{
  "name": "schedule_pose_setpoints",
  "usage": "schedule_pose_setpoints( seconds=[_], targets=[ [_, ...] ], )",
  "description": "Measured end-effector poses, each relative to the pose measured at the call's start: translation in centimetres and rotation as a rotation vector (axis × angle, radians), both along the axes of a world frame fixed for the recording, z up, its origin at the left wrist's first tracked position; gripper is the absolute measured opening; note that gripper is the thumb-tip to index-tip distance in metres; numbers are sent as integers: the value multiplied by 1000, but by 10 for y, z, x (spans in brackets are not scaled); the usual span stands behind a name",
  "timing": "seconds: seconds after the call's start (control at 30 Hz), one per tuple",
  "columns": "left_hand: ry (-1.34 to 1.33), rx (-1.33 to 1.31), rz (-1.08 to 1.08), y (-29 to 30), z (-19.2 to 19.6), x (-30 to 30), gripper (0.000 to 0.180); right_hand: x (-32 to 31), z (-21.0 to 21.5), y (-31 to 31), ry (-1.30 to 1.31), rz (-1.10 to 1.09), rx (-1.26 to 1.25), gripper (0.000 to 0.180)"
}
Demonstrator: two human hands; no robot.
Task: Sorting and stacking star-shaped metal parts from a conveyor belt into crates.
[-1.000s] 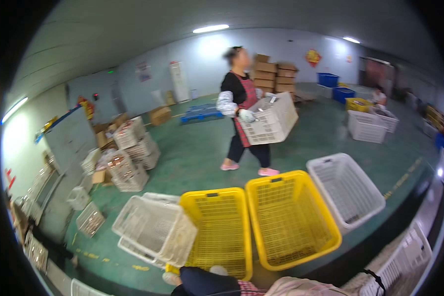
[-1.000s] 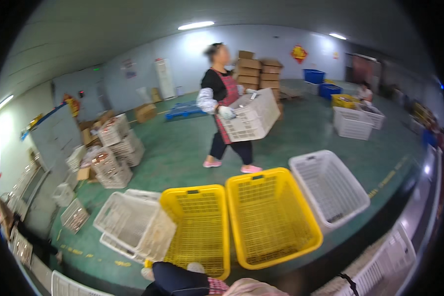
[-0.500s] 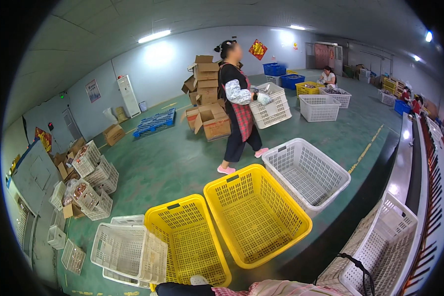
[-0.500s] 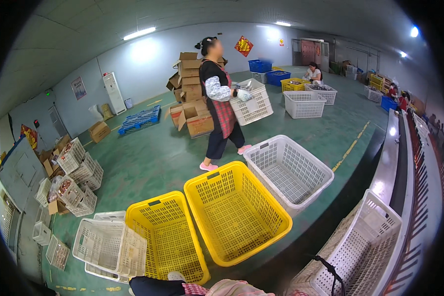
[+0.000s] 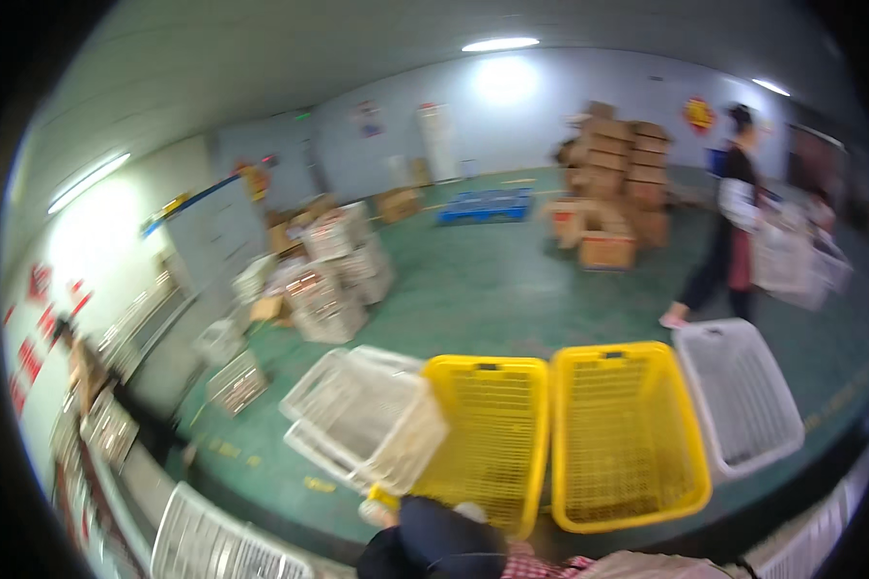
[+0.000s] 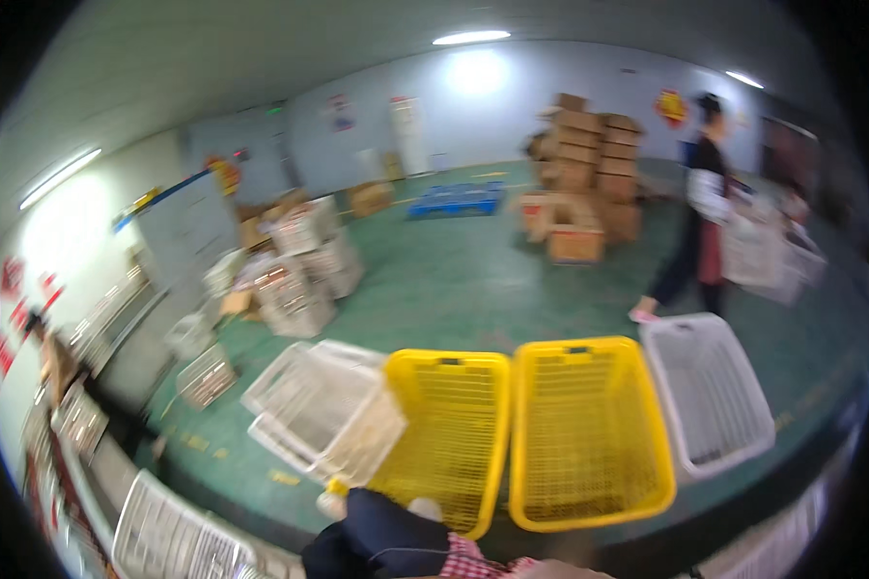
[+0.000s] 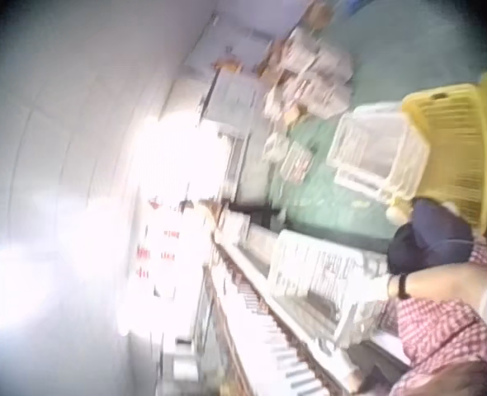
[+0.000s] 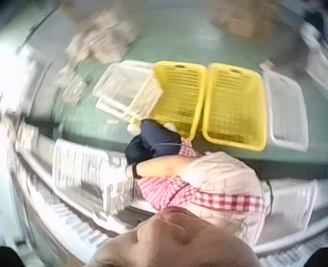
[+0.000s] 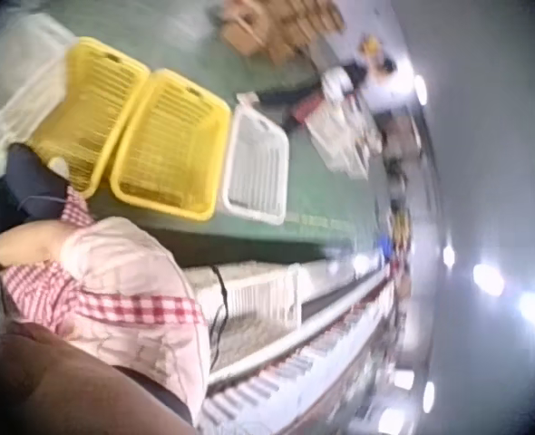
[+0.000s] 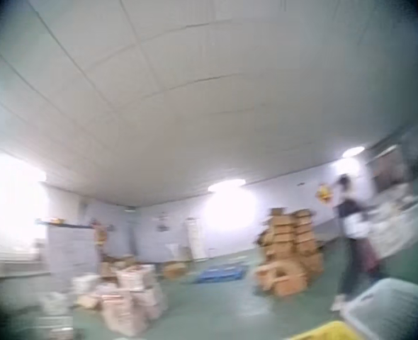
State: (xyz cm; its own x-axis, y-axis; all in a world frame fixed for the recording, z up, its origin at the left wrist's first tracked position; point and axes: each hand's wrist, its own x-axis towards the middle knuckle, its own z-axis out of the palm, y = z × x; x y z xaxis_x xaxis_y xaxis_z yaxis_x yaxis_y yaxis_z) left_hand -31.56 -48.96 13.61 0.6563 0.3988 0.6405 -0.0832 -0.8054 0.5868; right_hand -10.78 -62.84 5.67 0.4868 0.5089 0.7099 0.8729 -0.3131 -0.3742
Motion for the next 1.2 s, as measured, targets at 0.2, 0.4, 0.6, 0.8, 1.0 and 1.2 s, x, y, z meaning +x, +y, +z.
schedule_pose_setpoints(
  seconds=[0.2, 0.4, 0.6, 0.8, 1.0, 1.2],
  targets=[
    [13, -153, 92, 18, 10, 6, 37, -25, -31, 44, 160, 62, -30, 17],
    [-147, -259, 514, 54, -42, -15, 68, -33, 20, 22, -90, -49, -225, 36],
    [-306, -443, 505, 72, -56, -47, 66, -41, 12, 23, -93, -25, -200, 38],
    [-370, -428, 835, 140, -84, -61, 53, -38, 10, 21, -100, -43, -194, 38],
    [-538, -491, 840, 162, -61, -87, 30, -38, 17, 24, -85, -31, -223, 38],
    [-600, -649, 348, 136, -26, -47, 33, -35, 12, 24, -52, -32, -210, 37]
  ],
)
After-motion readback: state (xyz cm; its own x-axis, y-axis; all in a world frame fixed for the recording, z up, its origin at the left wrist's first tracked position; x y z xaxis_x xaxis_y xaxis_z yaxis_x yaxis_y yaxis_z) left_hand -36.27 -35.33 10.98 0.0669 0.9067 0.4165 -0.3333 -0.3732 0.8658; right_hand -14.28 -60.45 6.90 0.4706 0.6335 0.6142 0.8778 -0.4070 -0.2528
